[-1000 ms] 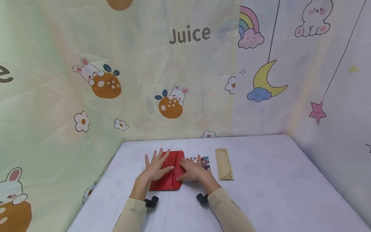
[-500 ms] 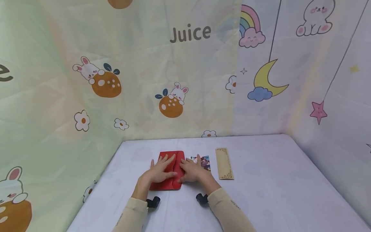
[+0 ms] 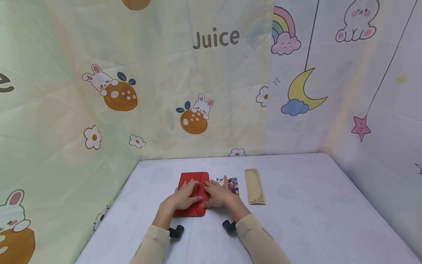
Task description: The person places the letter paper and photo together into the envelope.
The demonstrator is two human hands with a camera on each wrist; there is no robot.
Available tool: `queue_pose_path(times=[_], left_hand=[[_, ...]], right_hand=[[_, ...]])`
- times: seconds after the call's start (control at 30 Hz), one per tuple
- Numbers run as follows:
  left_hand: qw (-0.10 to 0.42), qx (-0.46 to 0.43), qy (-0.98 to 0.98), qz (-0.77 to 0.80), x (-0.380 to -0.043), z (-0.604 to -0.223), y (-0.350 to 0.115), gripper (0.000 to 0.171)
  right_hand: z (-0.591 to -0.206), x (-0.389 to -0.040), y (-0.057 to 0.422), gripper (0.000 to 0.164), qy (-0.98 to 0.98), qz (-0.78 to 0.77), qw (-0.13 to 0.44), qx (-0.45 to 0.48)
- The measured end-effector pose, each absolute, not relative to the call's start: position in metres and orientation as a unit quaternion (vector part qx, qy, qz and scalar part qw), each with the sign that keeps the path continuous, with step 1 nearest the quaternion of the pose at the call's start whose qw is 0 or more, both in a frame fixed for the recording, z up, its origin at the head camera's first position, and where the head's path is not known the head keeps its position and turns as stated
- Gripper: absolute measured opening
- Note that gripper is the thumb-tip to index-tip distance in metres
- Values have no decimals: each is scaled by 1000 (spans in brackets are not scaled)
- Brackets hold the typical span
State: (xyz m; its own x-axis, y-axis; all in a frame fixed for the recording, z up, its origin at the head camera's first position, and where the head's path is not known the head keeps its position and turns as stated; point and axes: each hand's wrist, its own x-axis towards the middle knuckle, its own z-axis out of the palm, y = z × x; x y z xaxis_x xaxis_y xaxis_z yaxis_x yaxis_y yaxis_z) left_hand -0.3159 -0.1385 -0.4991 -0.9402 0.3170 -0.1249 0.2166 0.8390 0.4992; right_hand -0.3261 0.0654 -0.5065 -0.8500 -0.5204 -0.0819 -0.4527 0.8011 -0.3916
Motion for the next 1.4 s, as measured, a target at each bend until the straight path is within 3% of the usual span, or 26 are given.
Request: queue_pose_path(times=[0.4, 0.67, 0.97, 1.4], left_hand=[[116, 138, 954, 240, -316, -499, -138, 69], [112, 142, 954, 238, -316, -498, -138, 35], [101, 155, 955, 234, -318, -498, -141, 9], [116, 156, 935, 298, -316, -494, -149, 14]], right_hand=[[-509, -327, 66, 82, 946, -176, 91, -258], [-509, -326, 65, 81, 946, -176, 90, -256], [-509, -326, 66, 83, 946, -176, 92, -255], [-507, -326, 66, 84, 948, -173, 91, -252]])
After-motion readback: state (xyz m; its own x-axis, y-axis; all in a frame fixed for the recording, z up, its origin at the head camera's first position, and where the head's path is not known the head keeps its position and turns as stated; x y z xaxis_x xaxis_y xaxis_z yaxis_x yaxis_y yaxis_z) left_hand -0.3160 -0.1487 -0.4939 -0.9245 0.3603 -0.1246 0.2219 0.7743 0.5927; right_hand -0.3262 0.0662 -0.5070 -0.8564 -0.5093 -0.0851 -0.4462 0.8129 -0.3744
